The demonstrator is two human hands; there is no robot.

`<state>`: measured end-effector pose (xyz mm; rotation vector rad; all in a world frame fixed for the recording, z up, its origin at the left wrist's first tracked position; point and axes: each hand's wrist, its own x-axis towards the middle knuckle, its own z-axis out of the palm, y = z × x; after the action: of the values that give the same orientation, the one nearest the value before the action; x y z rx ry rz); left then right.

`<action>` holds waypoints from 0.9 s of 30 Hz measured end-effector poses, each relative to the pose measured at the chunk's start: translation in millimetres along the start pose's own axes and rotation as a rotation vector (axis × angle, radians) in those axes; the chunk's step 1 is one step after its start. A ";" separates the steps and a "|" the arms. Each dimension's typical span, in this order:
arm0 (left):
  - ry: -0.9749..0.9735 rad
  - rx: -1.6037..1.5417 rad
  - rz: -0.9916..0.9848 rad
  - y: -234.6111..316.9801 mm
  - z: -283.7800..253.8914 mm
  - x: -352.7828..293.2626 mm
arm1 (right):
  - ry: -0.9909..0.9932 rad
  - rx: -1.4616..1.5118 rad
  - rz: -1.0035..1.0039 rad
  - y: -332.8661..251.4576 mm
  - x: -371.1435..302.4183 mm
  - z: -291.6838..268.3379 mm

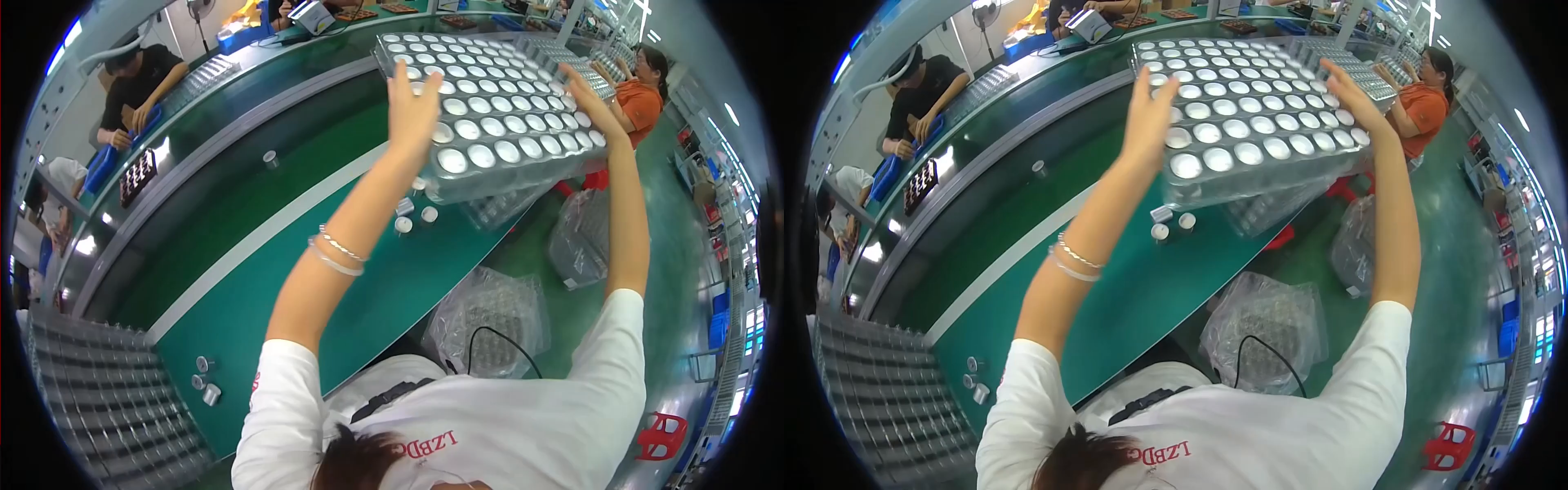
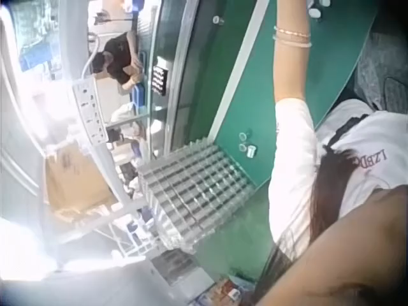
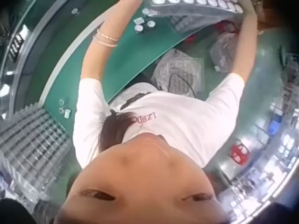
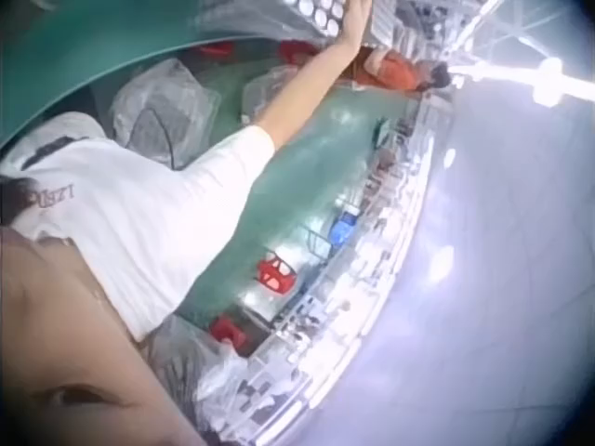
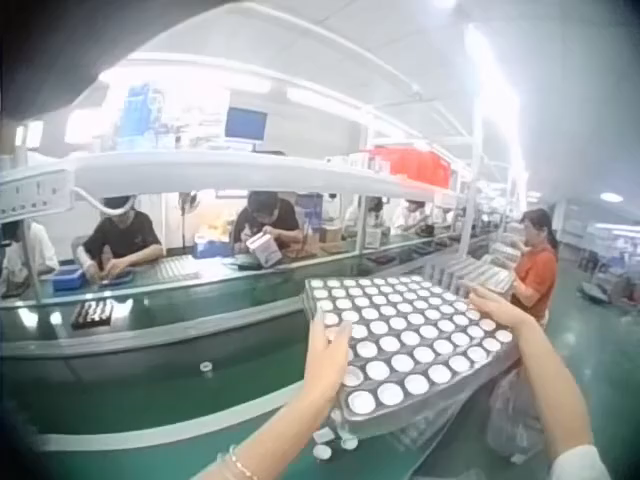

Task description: The person assembles electronic components by hand, arranging them into plastic trays.

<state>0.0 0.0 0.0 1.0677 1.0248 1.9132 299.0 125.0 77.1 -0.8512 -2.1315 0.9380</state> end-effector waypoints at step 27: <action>0.035 1.804 -0.173 -45.7 -309.8 20.1 | -0.151 -0.514 -0.235 -34.6 -36.4 54.4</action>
<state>-275.3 -54.2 -140.4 1.5982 2.8041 0.4082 268.5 58.8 64.8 -0.7578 -2.5884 0.3420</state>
